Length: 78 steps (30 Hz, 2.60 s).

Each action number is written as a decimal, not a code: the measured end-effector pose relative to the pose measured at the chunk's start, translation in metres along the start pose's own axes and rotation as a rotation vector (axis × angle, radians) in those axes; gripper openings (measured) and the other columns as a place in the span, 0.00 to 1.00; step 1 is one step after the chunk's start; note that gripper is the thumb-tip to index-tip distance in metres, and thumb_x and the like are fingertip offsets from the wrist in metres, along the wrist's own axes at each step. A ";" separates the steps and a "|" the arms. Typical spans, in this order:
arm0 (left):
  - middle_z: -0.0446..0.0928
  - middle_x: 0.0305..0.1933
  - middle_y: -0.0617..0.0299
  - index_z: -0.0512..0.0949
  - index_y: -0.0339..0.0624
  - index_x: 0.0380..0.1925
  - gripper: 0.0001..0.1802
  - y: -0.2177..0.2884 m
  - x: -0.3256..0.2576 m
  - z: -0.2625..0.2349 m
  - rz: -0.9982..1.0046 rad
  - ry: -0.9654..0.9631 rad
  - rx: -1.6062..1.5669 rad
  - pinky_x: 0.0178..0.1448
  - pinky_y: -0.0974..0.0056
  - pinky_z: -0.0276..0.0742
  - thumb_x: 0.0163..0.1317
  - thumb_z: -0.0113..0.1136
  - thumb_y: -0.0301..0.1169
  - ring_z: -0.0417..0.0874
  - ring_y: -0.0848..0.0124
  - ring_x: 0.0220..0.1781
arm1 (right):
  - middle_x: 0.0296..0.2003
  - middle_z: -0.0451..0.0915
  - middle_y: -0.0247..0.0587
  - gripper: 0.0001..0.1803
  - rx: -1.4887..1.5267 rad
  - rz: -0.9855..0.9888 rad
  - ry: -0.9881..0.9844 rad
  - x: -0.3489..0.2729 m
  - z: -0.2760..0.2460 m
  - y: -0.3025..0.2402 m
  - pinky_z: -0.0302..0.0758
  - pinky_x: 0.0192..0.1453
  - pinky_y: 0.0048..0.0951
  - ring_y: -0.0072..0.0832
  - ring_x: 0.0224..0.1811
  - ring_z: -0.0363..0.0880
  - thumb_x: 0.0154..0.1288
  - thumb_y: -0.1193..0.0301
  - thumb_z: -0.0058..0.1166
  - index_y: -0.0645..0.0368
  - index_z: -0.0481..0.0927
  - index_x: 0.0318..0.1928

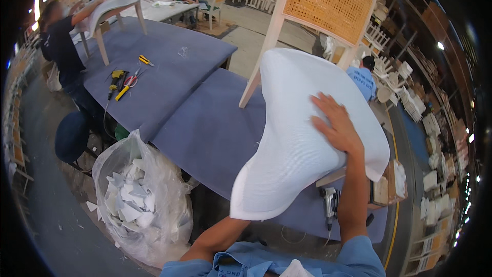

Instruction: The person covers a chair seat with white fabric, smooths it over the frame, and secures it using a staple gun. They trim excess fabric with scissors and use a small wooden block to press the fabric into corners before stapling.

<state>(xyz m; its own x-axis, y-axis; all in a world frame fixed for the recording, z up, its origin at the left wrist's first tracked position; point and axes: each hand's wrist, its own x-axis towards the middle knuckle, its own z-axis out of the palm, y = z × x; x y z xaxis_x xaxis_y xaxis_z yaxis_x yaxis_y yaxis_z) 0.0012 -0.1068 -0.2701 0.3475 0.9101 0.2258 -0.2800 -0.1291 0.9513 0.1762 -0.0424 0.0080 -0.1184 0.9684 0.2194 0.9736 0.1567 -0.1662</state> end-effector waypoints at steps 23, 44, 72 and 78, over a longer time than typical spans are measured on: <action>0.76 0.60 0.53 0.73 0.28 0.60 0.28 0.099 -0.031 0.104 0.157 0.671 -0.462 0.69 0.61 0.68 0.69 0.67 0.38 0.75 0.66 0.61 | 0.76 0.60 0.43 0.40 -0.006 -0.147 0.001 -0.012 0.021 -0.015 0.43 0.77 0.72 0.46 0.80 0.53 0.68 0.32 0.39 0.38 0.72 0.71; 0.77 0.60 0.51 0.76 0.31 0.59 0.33 0.123 -0.044 0.068 -0.104 0.377 -0.090 0.68 0.61 0.68 0.68 0.65 0.50 0.76 0.63 0.62 | 0.77 0.60 0.39 0.36 -0.036 -0.094 -0.005 -0.017 0.017 -0.024 0.43 0.80 0.64 0.41 0.81 0.52 0.68 0.35 0.43 0.36 0.72 0.71; 0.77 0.63 0.40 0.72 0.31 0.65 0.34 0.079 -0.035 0.021 0.340 0.043 0.626 0.66 0.50 0.71 0.71 0.60 0.49 0.79 0.48 0.62 | 0.66 0.73 0.48 0.28 -0.272 0.032 0.868 -0.094 -0.147 -0.132 0.73 0.65 0.41 0.40 0.60 0.74 0.72 0.55 0.56 0.56 0.76 0.65; 0.78 0.62 0.41 0.73 0.29 0.63 0.31 0.058 -0.028 0.004 0.377 0.161 0.452 0.67 0.50 0.71 0.72 0.60 0.45 0.79 0.46 0.62 | 0.65 0.73 0.48 0.29 -0.253 0.103 1.223 -0.099 0.066 -0.050 0.67 0.70 0.46 0.39 0.66 0.70 0.74 0.51 0.52 0.57 0.75 0.65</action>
<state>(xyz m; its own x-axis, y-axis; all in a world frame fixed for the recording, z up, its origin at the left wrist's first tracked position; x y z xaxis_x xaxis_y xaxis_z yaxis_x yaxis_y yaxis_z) -0.0216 -0.1416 -0.2202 0.1491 0.8125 0.5635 0.0624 -0.5765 0.8147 0.1262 -0.1330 -0.0691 0.0874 0.1383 0.9865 0.9937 -0.0818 -0.0766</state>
